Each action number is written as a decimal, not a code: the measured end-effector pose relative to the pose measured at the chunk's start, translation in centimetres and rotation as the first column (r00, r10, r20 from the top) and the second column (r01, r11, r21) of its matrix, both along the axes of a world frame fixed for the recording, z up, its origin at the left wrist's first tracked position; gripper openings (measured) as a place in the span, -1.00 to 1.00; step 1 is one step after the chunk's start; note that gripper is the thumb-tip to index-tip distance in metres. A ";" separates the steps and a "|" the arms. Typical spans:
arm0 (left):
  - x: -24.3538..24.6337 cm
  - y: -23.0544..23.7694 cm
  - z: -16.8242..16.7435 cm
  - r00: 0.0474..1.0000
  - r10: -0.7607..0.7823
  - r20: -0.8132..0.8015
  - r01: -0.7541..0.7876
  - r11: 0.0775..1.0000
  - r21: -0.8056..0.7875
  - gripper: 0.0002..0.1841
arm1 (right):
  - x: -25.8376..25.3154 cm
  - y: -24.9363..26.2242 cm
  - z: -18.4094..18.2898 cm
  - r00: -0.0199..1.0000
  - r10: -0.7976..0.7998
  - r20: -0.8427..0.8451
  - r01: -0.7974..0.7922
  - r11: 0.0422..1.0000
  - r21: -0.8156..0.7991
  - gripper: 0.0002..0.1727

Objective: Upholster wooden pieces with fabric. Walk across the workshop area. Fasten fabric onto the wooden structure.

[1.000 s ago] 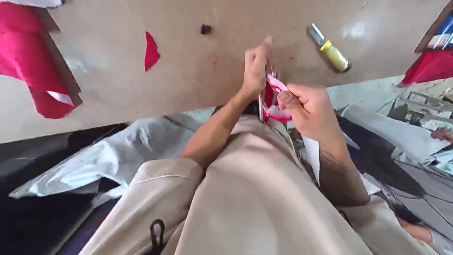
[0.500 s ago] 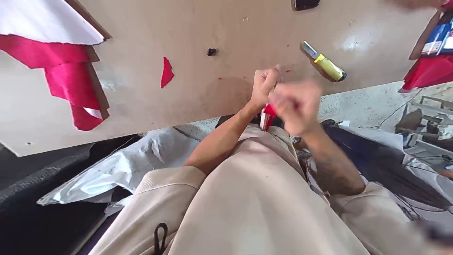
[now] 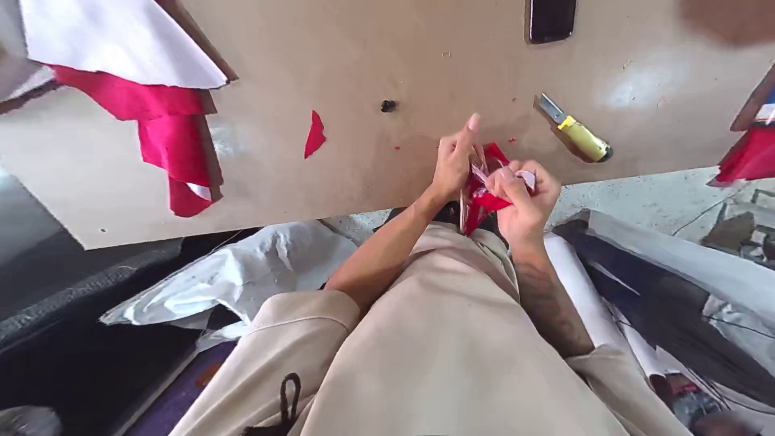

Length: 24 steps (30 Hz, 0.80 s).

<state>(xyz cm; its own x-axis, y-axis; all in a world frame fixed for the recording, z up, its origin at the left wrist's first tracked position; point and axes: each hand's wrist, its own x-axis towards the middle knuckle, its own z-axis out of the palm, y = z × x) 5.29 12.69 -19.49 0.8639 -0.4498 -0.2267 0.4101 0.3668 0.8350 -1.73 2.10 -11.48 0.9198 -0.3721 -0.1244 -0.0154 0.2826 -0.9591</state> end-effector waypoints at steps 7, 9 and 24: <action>-3.2 -0.2 1.2 0.901 -0.413 0.129 0.386 0.902 0.192 -0.45 | 4.8 -2.6 7.5 0.994 -0.096 0.046 0.082 0.966 0.246 -0.52; -1.8 -1.1 2.6 0.942 -0.305 0.138 0.267 0.933 0.241 -0.47 | 5.9 -3.6 8.4 0.991 -0.101 0.084 0.080 0.972 0.221 -0.46; 3.5 1.5 0.6 0.474 -0.781 0.407 -0.296 0.294 0.909 -0.54 | -2.8 -8.8 -1.3 0.877 -0.187 -0.443 -0.229 0.649 -0.726 -0.56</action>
<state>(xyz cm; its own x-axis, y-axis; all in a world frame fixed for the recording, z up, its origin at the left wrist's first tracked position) 8.80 14.16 -18.88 0.7307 -0.6817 -0.0361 -0.6068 -0.6728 0.4233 -4.57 -6.73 -12.82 0.8387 -0.5053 -0.2033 -0.4843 -0.5209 -0.7029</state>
